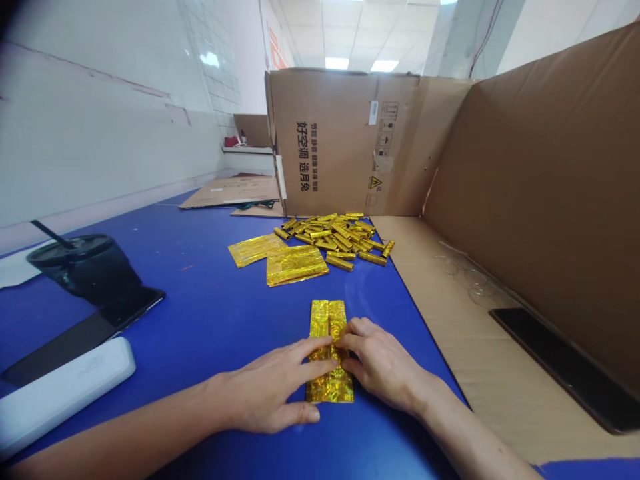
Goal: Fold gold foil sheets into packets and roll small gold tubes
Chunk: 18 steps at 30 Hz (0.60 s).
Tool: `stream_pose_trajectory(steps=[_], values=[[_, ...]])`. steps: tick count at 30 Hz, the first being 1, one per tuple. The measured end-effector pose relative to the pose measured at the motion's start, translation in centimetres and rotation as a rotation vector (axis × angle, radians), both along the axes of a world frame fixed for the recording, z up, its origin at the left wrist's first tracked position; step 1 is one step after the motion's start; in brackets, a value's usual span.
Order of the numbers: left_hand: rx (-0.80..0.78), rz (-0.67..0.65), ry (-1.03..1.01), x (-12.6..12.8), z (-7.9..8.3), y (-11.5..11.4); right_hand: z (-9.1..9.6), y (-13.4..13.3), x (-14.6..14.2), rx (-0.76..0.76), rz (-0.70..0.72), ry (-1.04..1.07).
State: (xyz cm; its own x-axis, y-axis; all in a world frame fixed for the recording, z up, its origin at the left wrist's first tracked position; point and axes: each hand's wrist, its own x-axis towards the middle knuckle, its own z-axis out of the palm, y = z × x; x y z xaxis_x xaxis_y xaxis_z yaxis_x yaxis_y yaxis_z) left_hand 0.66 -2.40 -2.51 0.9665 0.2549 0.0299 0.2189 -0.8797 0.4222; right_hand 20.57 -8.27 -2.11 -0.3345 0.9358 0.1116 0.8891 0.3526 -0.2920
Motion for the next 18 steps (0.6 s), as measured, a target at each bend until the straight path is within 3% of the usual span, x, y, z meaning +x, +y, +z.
stream_pose_trajectory(steps=[9,18], values=[[0.045,-0.056,-0.035,0.40,0.11,0.02,-0.45,0.08,0.27,0.040,0.028,-0.027],[0.072,-0.042,-0.006,0.28,-0.22,-0.03,-0.04,0.10,0.15,-0.053,0.006,-0.066]])
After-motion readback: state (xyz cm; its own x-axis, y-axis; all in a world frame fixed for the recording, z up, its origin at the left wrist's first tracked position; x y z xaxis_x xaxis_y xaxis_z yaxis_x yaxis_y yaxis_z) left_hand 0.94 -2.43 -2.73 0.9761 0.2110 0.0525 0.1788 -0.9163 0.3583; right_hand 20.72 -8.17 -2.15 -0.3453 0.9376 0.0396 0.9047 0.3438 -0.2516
